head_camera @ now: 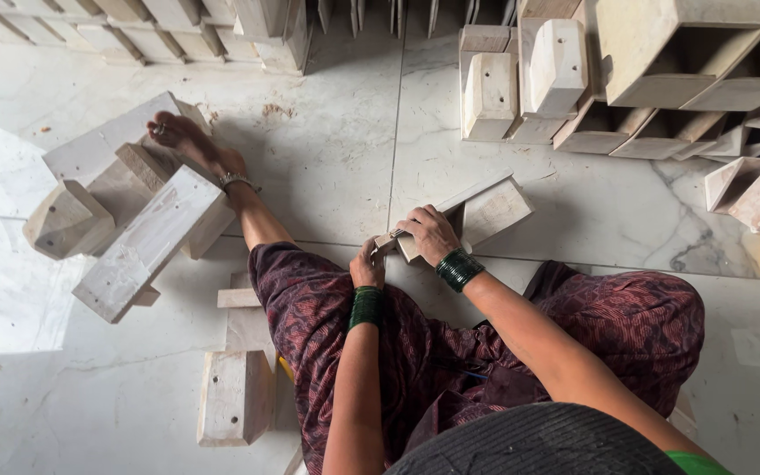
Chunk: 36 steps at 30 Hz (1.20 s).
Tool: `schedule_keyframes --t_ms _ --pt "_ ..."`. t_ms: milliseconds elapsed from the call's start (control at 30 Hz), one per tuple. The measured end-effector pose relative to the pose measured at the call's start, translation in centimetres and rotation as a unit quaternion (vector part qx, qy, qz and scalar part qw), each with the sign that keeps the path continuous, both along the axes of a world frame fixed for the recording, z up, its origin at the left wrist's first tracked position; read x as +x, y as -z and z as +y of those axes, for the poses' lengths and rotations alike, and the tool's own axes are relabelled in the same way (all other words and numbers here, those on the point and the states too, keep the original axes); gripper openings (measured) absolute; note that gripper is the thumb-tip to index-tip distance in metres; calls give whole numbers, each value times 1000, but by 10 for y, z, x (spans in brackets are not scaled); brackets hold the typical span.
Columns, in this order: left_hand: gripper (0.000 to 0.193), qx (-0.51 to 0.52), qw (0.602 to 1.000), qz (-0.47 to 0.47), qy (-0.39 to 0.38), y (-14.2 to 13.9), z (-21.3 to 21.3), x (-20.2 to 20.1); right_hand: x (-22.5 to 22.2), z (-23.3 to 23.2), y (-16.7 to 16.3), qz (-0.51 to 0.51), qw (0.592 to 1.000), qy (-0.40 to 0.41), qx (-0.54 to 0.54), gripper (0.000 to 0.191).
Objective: The person sits on the floor and assembles small wooden box-like parts, fitting pieces together and pressing them into place one at a time. They handle several wooden components, aligning and joining them, then set the assembled pieces aside with the pile of finished parts.
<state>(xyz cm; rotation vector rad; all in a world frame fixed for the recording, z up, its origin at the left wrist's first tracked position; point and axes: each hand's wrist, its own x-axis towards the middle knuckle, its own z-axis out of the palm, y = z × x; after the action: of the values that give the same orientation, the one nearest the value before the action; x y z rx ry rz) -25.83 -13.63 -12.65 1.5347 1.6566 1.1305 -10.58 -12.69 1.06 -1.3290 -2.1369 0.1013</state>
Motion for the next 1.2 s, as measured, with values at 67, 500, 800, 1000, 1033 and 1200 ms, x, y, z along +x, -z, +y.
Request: schedule_keyframes --t_ms 67,500,800,1000,1033,1200 --pt "28 14 1000 2 -3 -1 -2 1 2 -3 2 -1 1000 2 -10 30" --pt "29 10 999 52 2 1 -1 1 10 -10 8 6 1000 -5 2 35" --pt "28 -6 999 40 0 2 -1 1 14 -17 8 -14 1000 -1 -2 31" --pt "29 14 999 40 2 3 -3 -2 8 -7 10 -21 1000 5 2 28" --pt "30 16 999 46 1 4 -3 -1 11 -12 11 -28 1000 -6 13 29" --pt "30 -8 1000 24 -5 6 -2 2 17 -26 13 -23 1000 0 21 33"
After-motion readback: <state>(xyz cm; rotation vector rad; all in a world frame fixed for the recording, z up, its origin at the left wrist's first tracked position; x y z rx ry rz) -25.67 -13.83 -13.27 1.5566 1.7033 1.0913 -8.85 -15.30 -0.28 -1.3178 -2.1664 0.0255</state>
